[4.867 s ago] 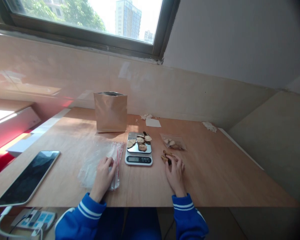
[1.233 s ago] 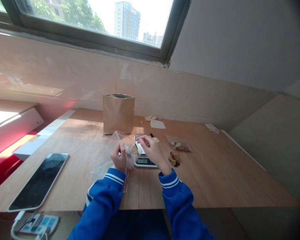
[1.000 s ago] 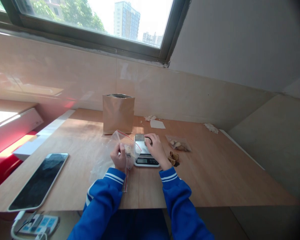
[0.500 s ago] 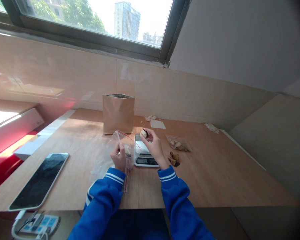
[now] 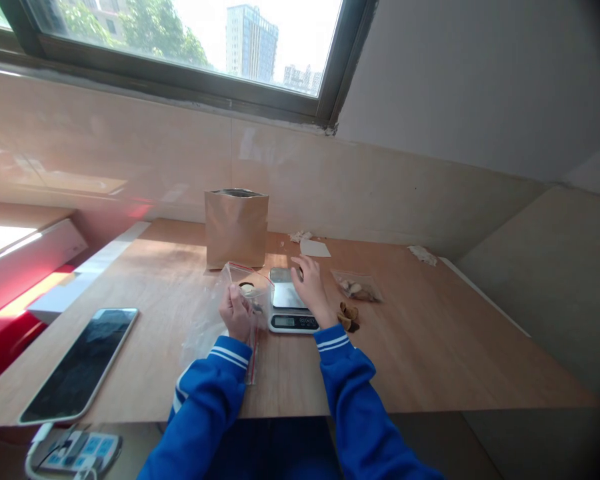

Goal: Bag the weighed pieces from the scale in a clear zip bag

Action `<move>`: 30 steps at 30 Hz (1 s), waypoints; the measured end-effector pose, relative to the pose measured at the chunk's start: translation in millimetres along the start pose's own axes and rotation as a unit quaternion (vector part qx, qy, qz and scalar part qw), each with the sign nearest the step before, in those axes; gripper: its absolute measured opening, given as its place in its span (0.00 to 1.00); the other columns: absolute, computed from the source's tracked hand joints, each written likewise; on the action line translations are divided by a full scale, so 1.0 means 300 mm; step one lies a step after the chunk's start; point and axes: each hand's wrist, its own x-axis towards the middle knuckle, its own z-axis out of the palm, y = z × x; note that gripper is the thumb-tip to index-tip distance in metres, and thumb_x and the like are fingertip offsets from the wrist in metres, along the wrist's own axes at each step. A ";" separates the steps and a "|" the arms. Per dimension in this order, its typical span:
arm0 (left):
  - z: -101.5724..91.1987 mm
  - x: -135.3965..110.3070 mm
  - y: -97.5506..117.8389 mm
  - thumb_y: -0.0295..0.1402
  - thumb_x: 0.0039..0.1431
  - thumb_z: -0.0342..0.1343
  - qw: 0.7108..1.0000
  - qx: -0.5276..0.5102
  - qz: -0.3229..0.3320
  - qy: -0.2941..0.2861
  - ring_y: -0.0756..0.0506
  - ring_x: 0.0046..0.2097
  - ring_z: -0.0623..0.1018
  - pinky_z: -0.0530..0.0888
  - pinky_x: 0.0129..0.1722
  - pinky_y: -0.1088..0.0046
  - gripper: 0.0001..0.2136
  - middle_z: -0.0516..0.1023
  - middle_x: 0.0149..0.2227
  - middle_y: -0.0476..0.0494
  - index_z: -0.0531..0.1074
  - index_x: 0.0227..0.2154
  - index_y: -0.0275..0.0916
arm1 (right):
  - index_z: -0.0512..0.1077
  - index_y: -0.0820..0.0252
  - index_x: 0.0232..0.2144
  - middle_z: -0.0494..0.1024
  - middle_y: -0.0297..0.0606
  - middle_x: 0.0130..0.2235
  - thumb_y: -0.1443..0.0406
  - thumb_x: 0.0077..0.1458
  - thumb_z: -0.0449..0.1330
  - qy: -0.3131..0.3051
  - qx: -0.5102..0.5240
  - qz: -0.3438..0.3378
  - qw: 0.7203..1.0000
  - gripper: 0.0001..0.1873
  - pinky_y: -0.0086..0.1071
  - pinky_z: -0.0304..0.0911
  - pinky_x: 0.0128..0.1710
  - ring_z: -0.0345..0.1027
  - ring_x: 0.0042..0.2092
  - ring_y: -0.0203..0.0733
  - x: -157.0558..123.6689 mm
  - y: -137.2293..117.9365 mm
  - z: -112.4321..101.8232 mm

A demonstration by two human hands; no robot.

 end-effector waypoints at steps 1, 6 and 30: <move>0.001 -0.002 0.001 0.53 0.55 0.51 1.000 -0.003 0.001 0.000 0.56 0.14 0.53 0.53 0.12 0.78 0.22 0.50 0.14 0.61 0.54 0.20 0.42 | 0.70 0.62 0.50 0.69 0.50 0.54 0.66 0.58 0.53 -0.012 -0.039 0.011 0.999 0.18 0.47 0.55 0.57 0.58 0.58 0.51 -0.011 0.041 0.007; 0.000 -0.006 0.002 0.53 0.55 0.52 1.000 -0.021 -0.009 -0.004 0.57 0.14 0.52 0.52 0.12 0.78 0.23 0.49 0.14 0.62 0.52 0.20 0.42 | 0.70 0.64 0.50 0.74 0.51 0.47 0.72 0.55 0.53 -0.078 -0.118 0.048 0.989 0.20 0.46 0.60 0.52 0.65 0.50 0.51 -0.055 0.124 0.014; -0.035 -0.020 -0.060 0.51 0.60 0.48 0.997 0.037 0.040 -0.053 0.54 0.15 0.57 0.55 0.15 0.76 0.20 0.56 0.13 0.57 0.61 0.21 0.40 | 0.65 0.60 0.44 0.68 0.40 0.45 0.60 0.54 0.60 -0.187 0.234 0.091 0.950 0.17 0.35 0.64 0.46 0.66 0.44 0.39 0.073 -0.349 0.055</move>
